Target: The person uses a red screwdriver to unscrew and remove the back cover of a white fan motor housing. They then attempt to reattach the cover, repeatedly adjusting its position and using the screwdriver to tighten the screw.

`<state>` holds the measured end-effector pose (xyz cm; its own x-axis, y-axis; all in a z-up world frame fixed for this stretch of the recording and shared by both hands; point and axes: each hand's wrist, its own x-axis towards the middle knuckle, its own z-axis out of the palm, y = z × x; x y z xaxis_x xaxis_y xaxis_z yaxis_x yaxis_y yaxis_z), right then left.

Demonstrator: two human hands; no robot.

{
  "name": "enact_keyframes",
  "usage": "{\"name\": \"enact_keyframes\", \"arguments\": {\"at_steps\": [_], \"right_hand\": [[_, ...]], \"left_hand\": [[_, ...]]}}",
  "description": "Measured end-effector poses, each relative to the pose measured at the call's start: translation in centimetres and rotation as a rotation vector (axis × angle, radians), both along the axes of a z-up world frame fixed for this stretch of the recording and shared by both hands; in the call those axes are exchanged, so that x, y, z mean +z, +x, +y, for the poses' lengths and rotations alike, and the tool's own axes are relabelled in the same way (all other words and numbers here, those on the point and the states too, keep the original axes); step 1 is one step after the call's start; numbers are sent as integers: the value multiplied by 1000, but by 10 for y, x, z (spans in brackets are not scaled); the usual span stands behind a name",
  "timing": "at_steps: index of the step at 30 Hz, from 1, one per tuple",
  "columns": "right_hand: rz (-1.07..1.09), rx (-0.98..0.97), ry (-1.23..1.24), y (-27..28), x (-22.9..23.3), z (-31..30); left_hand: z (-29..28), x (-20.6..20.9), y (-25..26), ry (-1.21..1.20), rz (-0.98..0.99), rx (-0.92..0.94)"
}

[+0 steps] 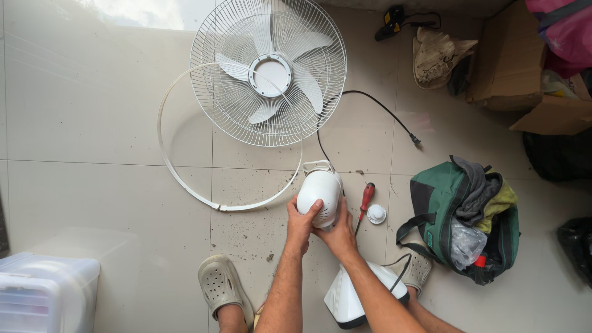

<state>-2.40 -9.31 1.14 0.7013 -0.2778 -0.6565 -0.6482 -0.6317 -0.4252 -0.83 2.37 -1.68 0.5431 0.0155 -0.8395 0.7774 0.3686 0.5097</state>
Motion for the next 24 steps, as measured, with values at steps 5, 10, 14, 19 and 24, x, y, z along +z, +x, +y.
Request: {"name": "enact_keyframes", "arguments": {"at_steps": [5,10,14,19,24], "right_hand": [[49,59,-90,-2,-20,-8],[-116,90,5,-5,-30,-24],[125,43,-2,1,-28,-17],[215,163,-36,-3,-40,-21],[138,184,21,-7,-48,-35]], "left_hand": [[-1,-18,-11,17,23,-29],[5,-25,-11,8,-10,-82],[5,-5,-2,8,15,-59],[-3,26,6,160,-10,-130],[0,20,2,148,-170,27]]}}
